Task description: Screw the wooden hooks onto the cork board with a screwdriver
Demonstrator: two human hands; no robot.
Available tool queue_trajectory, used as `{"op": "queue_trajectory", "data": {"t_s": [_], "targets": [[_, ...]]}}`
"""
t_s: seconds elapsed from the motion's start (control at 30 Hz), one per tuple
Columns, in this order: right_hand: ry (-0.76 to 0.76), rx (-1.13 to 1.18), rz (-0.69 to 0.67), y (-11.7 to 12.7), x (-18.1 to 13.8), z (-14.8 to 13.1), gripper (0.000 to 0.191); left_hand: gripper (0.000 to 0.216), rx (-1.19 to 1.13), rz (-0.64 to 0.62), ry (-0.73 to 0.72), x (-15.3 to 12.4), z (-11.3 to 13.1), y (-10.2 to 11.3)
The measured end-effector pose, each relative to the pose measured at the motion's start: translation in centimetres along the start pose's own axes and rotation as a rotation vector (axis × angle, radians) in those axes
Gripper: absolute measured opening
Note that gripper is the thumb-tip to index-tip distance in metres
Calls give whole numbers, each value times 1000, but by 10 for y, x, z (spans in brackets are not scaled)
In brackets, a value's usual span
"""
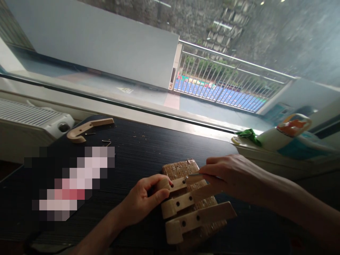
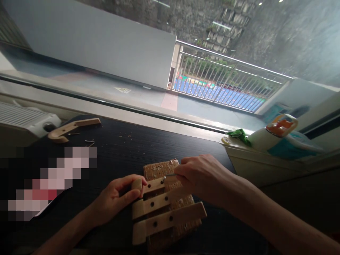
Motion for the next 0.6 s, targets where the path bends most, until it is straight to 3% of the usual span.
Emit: {"op": "queue_trajectory", "data": {"t_s": [0.6], "targets": [[28, -67, -32, -4, 8, -6, 21, 29, 0, 0, -12, 1, -1, 1]]}}
Point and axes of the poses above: each hand's wrist, its own x-axis towards the middle knuckle, its own y-axis out of the back of the hand, z = x × y, the point moved 3 cm from there along x, towards the middle knuckle, and after that the axes turned 13 degrees about -x, right-handed, at the moved point
